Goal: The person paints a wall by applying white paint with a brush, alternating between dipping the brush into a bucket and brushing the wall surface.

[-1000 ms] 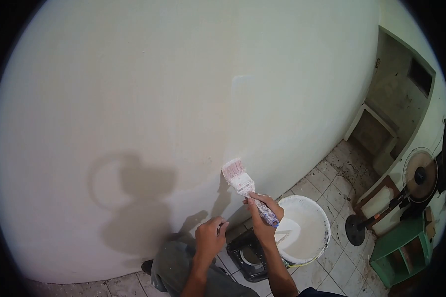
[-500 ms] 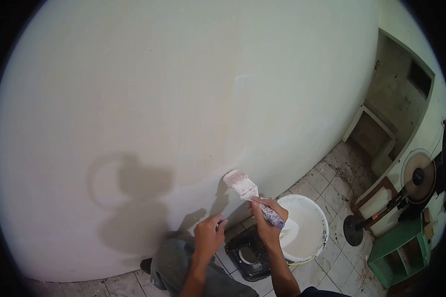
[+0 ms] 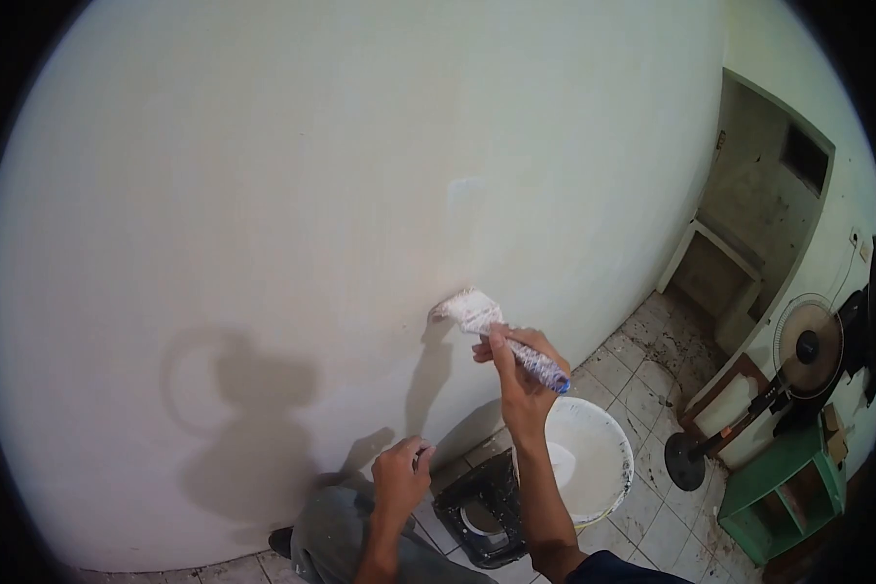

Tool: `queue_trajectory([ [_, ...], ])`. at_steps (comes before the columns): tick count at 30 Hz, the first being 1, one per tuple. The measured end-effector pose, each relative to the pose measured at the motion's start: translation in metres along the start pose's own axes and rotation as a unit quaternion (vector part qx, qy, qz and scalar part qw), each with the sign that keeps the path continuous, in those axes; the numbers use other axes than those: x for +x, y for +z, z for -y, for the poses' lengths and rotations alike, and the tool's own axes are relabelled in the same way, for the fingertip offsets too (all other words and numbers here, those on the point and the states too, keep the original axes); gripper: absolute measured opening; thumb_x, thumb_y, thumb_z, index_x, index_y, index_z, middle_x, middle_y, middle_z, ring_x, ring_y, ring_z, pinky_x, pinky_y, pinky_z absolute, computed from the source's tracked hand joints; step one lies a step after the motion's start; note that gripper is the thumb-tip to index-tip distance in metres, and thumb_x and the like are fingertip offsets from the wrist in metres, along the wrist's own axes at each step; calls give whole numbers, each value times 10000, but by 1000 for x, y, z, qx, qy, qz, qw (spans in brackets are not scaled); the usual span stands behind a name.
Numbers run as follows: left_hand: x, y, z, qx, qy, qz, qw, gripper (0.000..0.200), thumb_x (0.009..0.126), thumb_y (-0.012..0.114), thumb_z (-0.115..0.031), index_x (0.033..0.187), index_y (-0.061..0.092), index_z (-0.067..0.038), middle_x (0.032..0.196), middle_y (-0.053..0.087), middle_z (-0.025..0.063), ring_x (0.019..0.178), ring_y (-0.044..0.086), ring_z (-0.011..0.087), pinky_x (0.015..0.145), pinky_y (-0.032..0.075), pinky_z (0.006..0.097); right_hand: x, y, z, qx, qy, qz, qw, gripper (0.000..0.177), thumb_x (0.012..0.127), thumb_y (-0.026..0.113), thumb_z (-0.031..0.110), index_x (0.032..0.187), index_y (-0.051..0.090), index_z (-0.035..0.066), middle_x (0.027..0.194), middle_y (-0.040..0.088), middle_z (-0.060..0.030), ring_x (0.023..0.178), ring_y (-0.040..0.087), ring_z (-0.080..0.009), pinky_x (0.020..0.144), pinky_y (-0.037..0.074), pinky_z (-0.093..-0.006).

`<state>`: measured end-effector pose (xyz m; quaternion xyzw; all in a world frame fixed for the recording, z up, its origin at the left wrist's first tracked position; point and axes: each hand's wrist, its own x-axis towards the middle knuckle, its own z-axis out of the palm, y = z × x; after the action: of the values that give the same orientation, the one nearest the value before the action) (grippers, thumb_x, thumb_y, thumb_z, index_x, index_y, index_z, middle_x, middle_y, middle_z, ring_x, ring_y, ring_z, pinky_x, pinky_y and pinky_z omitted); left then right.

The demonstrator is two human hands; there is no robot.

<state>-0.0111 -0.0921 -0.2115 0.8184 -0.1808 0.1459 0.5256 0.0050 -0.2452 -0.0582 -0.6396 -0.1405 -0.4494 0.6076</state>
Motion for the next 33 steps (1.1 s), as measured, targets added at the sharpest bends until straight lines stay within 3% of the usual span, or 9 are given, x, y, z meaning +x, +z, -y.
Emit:
queue_trajectory([
  [4, -1, 0, 2, -4, 8, -7, 1000, 113, 874, 738, -115, 884, 694, -11, 832, 708, 174, 703, 691, 348, 641, 523, 407, 29, 11, 12, 31, -59, -12, 998, 112, 966, 671, 3, 1032, 672, -87, 900, 704, -177, 741, 728, -235, 685, 638, -358],
  [5, -1, 0, 2, -5, 11, -9, 1000, 123, 870, 743, -114, 884, 694, -2, 826, 706, 184, 699, 696, 345, 633, 526, 398, 35, 15, 19, 53, -52, -29, 997, 94, 948, 678, -30, 1007, 703, -100, 862, 707, -140, 756, 720, -190, 703, 617, -309],
  [17, -2, 2, 7, 12, 17, -6, 1000, 133, 871, 745, -124, 874, 693, -2, 830, 709, 181, 700, 691, 351, 635, 522, 404, 125, 44, 69, 73, -218, -47, 972, 168, 973, 674, 67, 1028, 674, -92, 855, 718, -190, 702, 736, -241, 666, 650, -353],
  [33, -3, 4, 4, 15, 1, 8, 1000, 102, 873, 730, -120, 888, 703, -23, 844, 713, 167, 725, 687, 348, 666, 519, 425, 199, 59, 115, 150, -312, -66, 936, 164, 943, 683, 47, 995, 677, -109, 815, 718, -199, 669, 736, -240, 640, 664, -350],
])
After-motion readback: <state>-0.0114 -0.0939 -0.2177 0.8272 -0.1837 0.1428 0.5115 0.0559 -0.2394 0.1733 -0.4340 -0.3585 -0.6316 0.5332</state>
